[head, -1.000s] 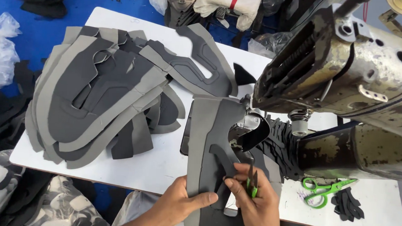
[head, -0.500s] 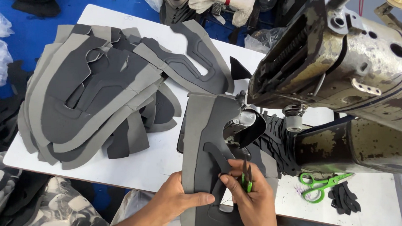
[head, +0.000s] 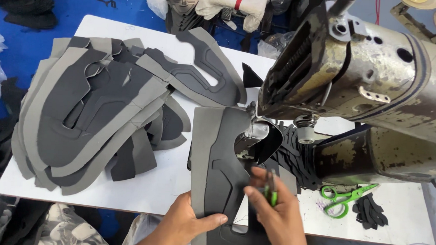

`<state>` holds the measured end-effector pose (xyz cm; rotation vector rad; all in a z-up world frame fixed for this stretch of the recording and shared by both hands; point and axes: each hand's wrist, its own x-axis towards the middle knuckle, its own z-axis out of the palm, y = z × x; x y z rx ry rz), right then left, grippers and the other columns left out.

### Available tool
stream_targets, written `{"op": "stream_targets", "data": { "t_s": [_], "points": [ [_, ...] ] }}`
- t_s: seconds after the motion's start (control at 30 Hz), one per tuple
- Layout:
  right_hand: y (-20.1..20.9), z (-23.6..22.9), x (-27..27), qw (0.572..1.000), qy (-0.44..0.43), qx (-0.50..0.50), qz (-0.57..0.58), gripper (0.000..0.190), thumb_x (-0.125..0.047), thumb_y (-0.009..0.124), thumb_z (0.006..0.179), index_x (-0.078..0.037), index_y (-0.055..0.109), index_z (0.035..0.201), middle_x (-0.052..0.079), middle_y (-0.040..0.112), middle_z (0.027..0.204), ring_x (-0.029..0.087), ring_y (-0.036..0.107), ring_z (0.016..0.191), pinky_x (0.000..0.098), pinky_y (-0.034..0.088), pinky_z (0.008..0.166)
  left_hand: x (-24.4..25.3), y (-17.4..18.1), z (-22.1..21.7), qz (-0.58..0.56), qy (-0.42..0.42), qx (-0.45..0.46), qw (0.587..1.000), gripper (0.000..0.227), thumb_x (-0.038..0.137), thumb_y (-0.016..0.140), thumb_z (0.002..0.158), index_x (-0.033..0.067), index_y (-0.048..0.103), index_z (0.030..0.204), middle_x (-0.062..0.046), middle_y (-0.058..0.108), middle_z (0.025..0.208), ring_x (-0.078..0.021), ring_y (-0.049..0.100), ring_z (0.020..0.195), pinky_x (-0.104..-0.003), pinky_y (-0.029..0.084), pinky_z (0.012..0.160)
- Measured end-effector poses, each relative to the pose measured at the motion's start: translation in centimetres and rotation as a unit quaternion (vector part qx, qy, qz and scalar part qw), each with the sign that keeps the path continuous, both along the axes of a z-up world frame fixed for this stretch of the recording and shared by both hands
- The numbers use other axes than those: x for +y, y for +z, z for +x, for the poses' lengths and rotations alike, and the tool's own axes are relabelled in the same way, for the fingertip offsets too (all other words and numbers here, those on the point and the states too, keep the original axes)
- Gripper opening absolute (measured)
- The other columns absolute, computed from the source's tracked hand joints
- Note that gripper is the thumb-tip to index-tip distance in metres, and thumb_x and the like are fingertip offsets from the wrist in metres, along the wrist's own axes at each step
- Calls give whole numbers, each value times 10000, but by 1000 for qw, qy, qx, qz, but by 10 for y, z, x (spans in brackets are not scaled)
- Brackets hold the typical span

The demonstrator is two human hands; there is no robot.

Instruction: The person uses a sewing machine to stitch gray and black material pieces. They guide the material under the needle, sew along the edges, and use scissors to cut the thread after each piece is completed.

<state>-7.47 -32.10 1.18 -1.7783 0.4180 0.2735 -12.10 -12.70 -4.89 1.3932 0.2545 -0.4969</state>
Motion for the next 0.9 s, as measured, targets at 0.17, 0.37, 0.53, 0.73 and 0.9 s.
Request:
{"op": "stream_targets", "data": {
  "t_s": [0.17,0.37,0.53,0.73,0.9],
  "points": [
    [-16,-1,3,999,46,13,4,428,-185,812,832,-92,742,1244,-16,521,659,55,430,535,254,335,455,1,3,2,-6,-5,11,1000,727,239,846,688,11,570,1320,-121,747,1154,-191,705,1066,-327,538,955],
    [-14,2,9,1000,13,0,5,409,-126,827,775,-43,716,1161,-40,568,660,56,447,511,258,330,430,2,4,3,19,-23,-1,1000,733,261,840,685,13,570,1320,-122,743,1145,-195,703,1067,-333,538,952],
    [-23,2,7,1000,7,-18,-6,406,-100,844,777,-37,737,1164,-7,560,668,56,438,517,249,324,435,2,1,4,18,-33,3,999,754,264,838,701,24,552,1355,-130,724,1188,-200,690,1116,-337,516,988],
    [-31,3,8,999,1,-50,5,395,-61,836,768,-24,729,1147,-30,613,750,41,504,563,228,383,463,2,-1,4,-8,-44,24,999,708,260,823,727,18,563,1340,-143,722,1203,-205,692,1136,-345,508,1003],
    [-33,1,7,998,5,-60,-9,403,-63,840,766,-29,724,1150,-35,605,761,38,507,574,219,389,480,-4,6,6,-47,-26,56,997,676,257,813,767,44,572,1362,-135,727,1178,-202,705,1132,-351,534,992]
  ]
}}
